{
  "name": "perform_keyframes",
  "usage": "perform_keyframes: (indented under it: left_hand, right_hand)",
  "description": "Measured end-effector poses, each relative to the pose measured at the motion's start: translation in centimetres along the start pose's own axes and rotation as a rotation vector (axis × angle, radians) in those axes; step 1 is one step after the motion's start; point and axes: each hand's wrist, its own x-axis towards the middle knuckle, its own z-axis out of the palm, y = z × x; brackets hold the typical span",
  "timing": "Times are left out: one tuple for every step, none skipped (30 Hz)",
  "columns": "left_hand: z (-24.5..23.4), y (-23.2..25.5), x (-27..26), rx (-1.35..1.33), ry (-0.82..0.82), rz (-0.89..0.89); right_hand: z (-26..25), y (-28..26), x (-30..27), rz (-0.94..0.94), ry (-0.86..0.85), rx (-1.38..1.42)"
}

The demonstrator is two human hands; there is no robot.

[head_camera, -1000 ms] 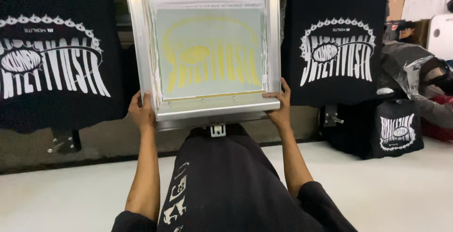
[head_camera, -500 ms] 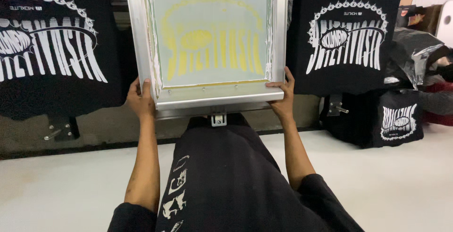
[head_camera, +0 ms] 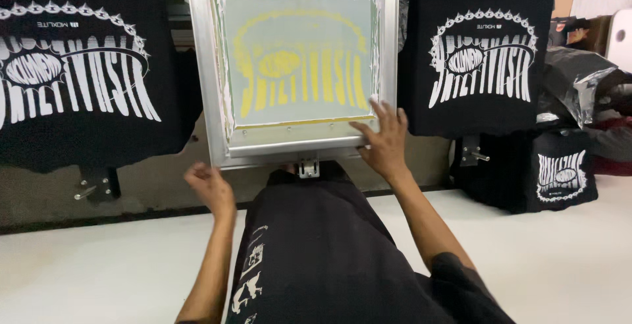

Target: The person uses a squeegee to pull yellow ink across a screen-printing frame placed over a black t-shirt, repeatedly lifting and repositioning the frame to apply the design.

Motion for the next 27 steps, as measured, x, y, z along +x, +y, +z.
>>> perform_keyframes:
  left_hand:
    - [0.9, -0.5, -2.0, -0.001, -0.005, 0.005]
    - [1.9, -1.2, -4.1, 0.038, -0.244, -0.195]
    - [3.0, -2.0, -6.2, 0.076, -0.482, -0.391]
    - [4.2, -2.3, -6.9, 0.08, -0.481, -0.399]
    - [5.3, -2.5, -7.6, 0.096, -0.736, -0.42]
    - [7.4, -2.3, -7.6, 0.1, -0.991, -0.423]
    - [8.2, -3.1, -8.0, 0.092, -0.991, -0.416]
    - [9.1, -3.8, -8.2, 0.054, -0.999, -0.384]
    - [10.2, -4.4, -8.3, 0.017, -1.006, -0.352]
    - [10.1, -4.2, -8.4, 0.011, -0.998, -0.355]
    - [10.0, -4.0, -8.5, 0.045, -1.002, -0.362]
    - [10.4, -3.6, -8.2, 0.077, -1.007, -0.362]
    - [10.7, -2.9, -7.9, 0.068, -0.999, -0.358]
    - [10.3, -2.5, -8.1, -0.004, -0.982, -0.393]
    - [10.1, -2.2, -8.4, -0.077, -0.963, -0.427]
    - [10.0, -1.6, -8.3, -0.081, -0.96, -0.427]
    - [9.9, -1.0, -8.1, -0.079, -0.953, -0.422]
    - [9.4, -0.6, -8.3, -0.078, -0.939, -0.422]
    - [9.6, -0.8, -8.3, -0.083, -0.929, -0.429]
    - [9.7, -1.1, -8.4, -0.081, -0.921, -0.432]
    - [9.8, -1.4, -8.5, -0.079, -0.912, -0.436]
    - [9.7, -0.9, -8.5, -0.082, -0.909, -0.443]
    - [9.5, -0.5, -8.5, -0.097, -0.916, -0.445]
    - [9.4, 0.0, -8.4, -0.112, -0.925, -0.443]
    - [9.5, 0.3, -8.3, -0.115, -0.924, -0.446]
    - [9.4, 0.4, -8.5, -0.088, -0.901, -0.456]
    - [9.4, 0.6, -8.6, -0.06, -0.879, -0.466]
  right_hand:
    - [0.6, -1.3, 0.2, 0.005, 0.004, -0.003]
    - [1.2, -2.4, 0.4, -0.085, -0.133, -0.006]
    - [1.9, -3.5, 0.7, -0.173, -0.27, -0.011]
    - [2.1, -3.5, 0.6, -0.172, -0.279, -0.008]
    - [2.4, -3.5, 0.6, -0.163, -0.387, 0.062]
    - [2.7, -3.0, 1.6, -0.159, -0.482, 0.122]
    - [1.8, -2.8, 2.7, -0.163, -0.477, 0.115]
    - [0.9, -2.5, 4.1, -0.186, -0.447, 0.086]
    - [0.1, -2.2, 5.6, -0.209, -0.417, 0.056]
    - [-0.4, -1.7, 7.9, -0.22, -0.419, 0.057]
    - [-0.9, -1.3, 10.2, -0.191, -0.432, 0.05]
    - [-1.4, -0.6, 12.9, -0.162, -0.438, 0.039]
    - [0.1, 1.0, 16.0, -0.173, -0.434, 0.037]
    - [1.6, 2.3, 18.3, -0.153, -0.42, 0.023]
    - [3.2, 3.6, 20.7, -0.133, -0.405, 0.01]
    - [3.3, 4.6, 23.2, -0.137, -0.406, 0.008]
    - [3.4, 5.4, 25.7, -0.197, -0.363, -0.048]
    - [3.8, 5.9, 28.1, -0.263, -0.324, -0.099]
    - [4.4, 6.4, 29.5, -0.274, -0.329, -0.095]
    - [4.9, 6.9, 30.7, -0.311, -0.273, -0.139]
    - [5.5, 7.3, 31.9, -0.348, -0.215, -0.183]
    - [6.2, 7.4, 32.4, -0.352, -0.221, -0.182]
    - [6.8, 7.6, 32.9, -0.327, -0.256, -0.157]
    - [7.3, 7.8, 33.4, -0.3, -0.287, -0.135]
    - [7.5, 7.9, 33.4, -0.303, -0.29, -0.136]
    - [7.7, 8.1, 33.2, -0.298, -0.296, -0.133]
    - [7.9, 8.2, 33.0, -0.293, -0.302, -0.131]
